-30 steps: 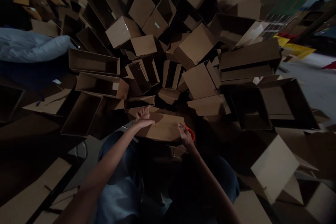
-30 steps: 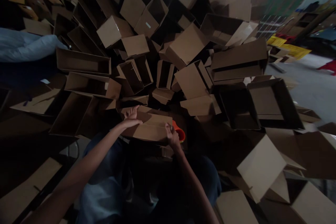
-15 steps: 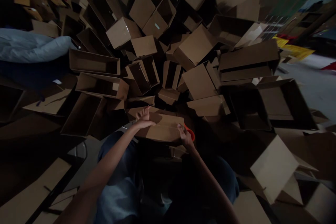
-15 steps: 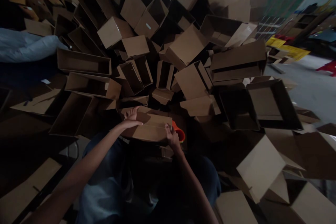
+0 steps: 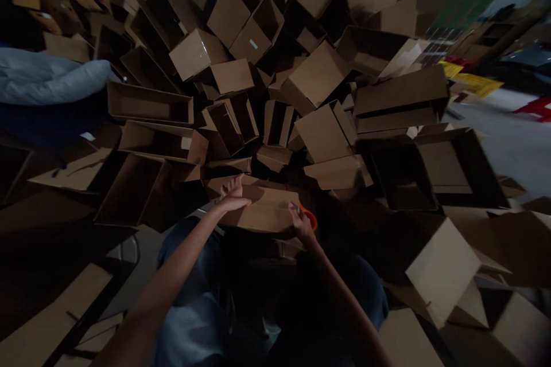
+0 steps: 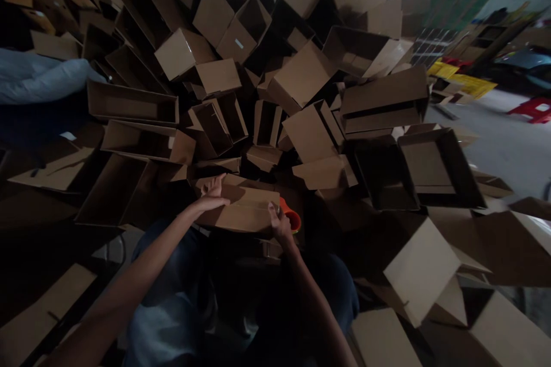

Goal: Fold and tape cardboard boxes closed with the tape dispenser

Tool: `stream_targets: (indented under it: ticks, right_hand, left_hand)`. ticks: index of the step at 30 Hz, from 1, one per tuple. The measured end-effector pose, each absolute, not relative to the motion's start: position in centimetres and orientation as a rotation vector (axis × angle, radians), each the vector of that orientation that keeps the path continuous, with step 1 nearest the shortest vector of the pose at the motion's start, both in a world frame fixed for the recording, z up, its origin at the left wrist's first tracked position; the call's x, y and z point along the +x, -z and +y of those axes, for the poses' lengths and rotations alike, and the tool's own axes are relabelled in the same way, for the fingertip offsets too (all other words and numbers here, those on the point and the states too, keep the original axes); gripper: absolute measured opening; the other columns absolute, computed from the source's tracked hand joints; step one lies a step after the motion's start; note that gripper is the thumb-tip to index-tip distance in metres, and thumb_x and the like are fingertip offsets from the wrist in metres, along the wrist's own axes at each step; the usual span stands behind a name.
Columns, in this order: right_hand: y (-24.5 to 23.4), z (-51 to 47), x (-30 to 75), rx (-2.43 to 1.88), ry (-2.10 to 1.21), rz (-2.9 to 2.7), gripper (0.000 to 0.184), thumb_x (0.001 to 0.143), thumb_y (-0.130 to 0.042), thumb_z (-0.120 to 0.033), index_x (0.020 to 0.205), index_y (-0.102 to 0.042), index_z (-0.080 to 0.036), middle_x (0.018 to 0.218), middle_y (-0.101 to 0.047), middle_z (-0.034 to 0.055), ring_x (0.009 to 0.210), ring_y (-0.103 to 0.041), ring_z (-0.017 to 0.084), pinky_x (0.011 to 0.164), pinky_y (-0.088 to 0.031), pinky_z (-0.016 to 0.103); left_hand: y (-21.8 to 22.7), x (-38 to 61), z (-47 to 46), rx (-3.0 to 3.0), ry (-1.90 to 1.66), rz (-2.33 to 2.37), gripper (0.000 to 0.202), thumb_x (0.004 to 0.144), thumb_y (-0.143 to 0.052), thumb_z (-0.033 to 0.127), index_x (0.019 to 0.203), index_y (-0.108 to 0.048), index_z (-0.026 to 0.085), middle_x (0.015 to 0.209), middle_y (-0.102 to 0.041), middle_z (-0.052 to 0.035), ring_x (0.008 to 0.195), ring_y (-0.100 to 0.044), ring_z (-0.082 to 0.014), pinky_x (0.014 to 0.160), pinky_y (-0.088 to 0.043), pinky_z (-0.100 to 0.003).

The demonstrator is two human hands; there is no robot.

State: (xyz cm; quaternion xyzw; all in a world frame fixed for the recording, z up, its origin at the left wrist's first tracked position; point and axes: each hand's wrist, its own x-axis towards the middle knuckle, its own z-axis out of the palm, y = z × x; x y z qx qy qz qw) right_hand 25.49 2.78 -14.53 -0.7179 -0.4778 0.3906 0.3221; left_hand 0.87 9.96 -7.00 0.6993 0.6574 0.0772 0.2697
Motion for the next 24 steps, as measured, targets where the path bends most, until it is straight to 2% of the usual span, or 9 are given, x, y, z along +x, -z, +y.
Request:
stream_targets:
  ticks: [7, 11, 15, 18, 24]
  right_hand:
    - [14.4, 2.7, 25.4, -1.892, -1.031, -1.253, 0.067, 0.094, -0.039, -0.061, 0.137, -0.060, -0.013, 0.135, -0.064, 0.0186, 0.135, -0.052, 0.031, 0.114, -0.037, 0.044]
    - [14.1, 2.7, 25.3, -1.905, -1.036, -1.246, 0.069, 0.093, -0.040, -0.062, 0.138, -0.059, -0.013, 0.136, -0.062, 0.0189, 0.136, -0.050, 0.032, 0.114, -0.037, 0.044]
    - [14.0, 2.7, 25.3, -1.886, -1.049, -1.239, 0.067, 0.094, -0.040, -0.060, 0.139, -0.058, -0.014, 0.139, -0.061, 0.0172, 0.139, -0.047, 0.031, 0.116, -0.034, 0.046]
    - [14.0, 2.7, 25.3, -1.899, -1.044, -1.228, 0.066, 0.095, -0.040, -0.060, 0.138, -0.059, -0.014, 0.137, -0.062, 0.0181, 0.138, -0.049, 0.032, 0.114, -0.035, 0.047]
    - [13.6, 2.6, 25.2, -1.906, -1.030, -1.243, 0.064, 0.095, -0.040, -0.058, 0.135, -0.062, -0.014, 0.133, -0.065, 0.0195, 0.135, -0.051, 0.032, 0.113, -0.038, 0.046]
  left_hand:
    - [7.6, 0.7, 9.9, 1.929, -0.225, 1.748, 0.099, 0.065, -0.068, 0.035, 0.149, -0.016, 0.024, 0.151, -0.034, -0.0174, 0.147, -0.025, -0.0357, 0.117, -0.010, -0.059]
    - [7.9, 0.4, 9.8, 1.963, -0.218, 1.714, 0.105, 0.066, -0.071, 0.040, 0.150, -0.011, 0.022, 0.156, -0.028, -0.0193, 0.149, -0.019, -0.0360, 0.117, -0.007, -0.060]
    - [7.9, 0.3, 9.9, 1.943, -0.233, 1.707, 0.106, 0.063, -0.072, 0.036, 0.150, -0.013, 0.022, 0.155, -0.029, -0.0198, 0.150, -0.018, -0.0363, 0.117, -0.009, -0.059]
    - [7.8, 0.5, 10.0, 1.921, -0.242, 1.720, 0.105, 0.061, -0.071, 0.033, 0.149, -0.015, 0.025, 0.154, -0.031, -0.0178, 0.150, -0.019, -0.0369, 0.117, -0.009, -0.060]
    - [6.8, 0.7, 9.8, 1.898, -0.206, 1.712, 0.104, 0.061, -0.069, 0.029, 0.149, -0.013, 0.024, 0.154, -0.031, -0.0187, 0.150, -0.017, -0.0367, 0.117, -0.008, -0.060]
